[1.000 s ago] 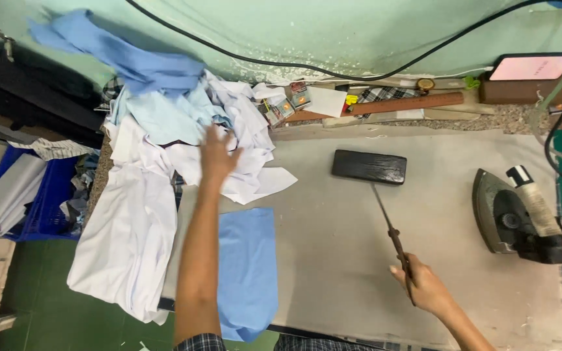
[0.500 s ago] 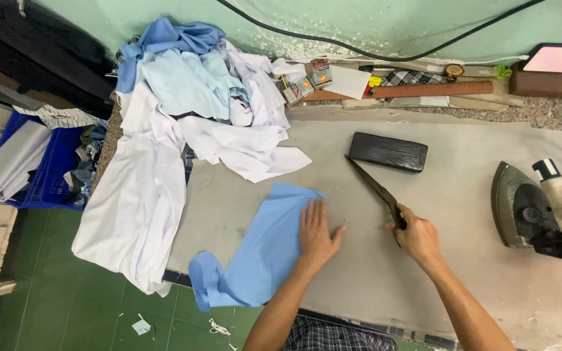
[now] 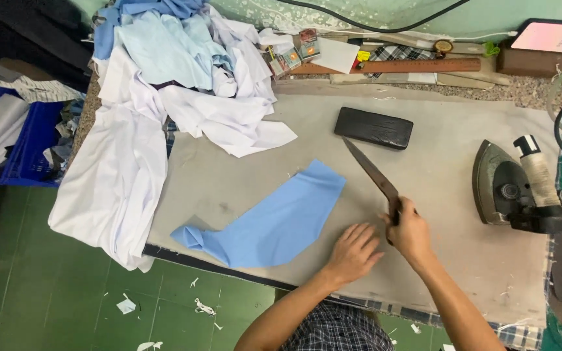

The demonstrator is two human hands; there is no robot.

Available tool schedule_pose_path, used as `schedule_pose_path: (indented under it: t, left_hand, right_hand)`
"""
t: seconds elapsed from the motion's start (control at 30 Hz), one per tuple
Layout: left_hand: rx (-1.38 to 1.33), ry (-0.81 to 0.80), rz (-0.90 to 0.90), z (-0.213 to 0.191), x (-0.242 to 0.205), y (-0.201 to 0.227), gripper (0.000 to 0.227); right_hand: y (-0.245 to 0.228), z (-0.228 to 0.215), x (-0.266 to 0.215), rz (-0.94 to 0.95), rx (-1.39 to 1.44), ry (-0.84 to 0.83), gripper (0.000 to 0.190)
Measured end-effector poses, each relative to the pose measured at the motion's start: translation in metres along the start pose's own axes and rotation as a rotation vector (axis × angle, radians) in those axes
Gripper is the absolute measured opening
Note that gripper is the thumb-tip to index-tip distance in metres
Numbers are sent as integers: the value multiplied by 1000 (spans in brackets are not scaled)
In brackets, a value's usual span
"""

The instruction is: The person cuts a piece of light blue fabric with scissors, then irons a checkered shirt using a steam iron and a white paper template. They measure and mark a small fabric piece with a ruler and pencil before cutting it.

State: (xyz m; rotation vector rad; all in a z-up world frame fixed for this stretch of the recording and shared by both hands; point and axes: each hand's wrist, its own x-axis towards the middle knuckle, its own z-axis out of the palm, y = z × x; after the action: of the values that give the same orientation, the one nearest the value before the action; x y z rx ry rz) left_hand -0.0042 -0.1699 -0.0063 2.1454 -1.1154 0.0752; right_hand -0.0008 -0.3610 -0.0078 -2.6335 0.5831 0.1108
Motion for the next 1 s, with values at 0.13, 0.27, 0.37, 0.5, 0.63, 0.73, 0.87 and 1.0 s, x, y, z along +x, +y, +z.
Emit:
schedule_pose_path:
  t: [0.13,0.27,0.37,0.5,0.63,0.73,0.87,1.0]
  left_hand:
    - [98,155,-135,-56,-38,-10,37]
    - [289,102,-488,-101,-98,-41,43]
    - [401,60,-591,-127,-126,-69,56]
    - [511,92,-457,-138,-129,-90,59]
    - [501,-22,-382,-138,-121,-96,59]
    - [484,-36,-335,-141,-121,-108,62]
    - [518,-143,-280,-152,-131,-126,63]
    - [535,-224,-195,-178,-139,-166,60]
  right_hand:
    - [-76,42,48,-85,64,-17,73]
    - [-103,71,57,-32,253,-101,61]
    - [-104,36,50,22,327,-58,55]
    - [-78,-47,29,286,283,-5,74]
    - [11,-65,-2,229,98,238,69]
    - [54,-61,-35,139,-243,372,62]
    - [36,-54,-94,256,108,105,63]
    - [-32,-71,-146,486,554,-399,46]
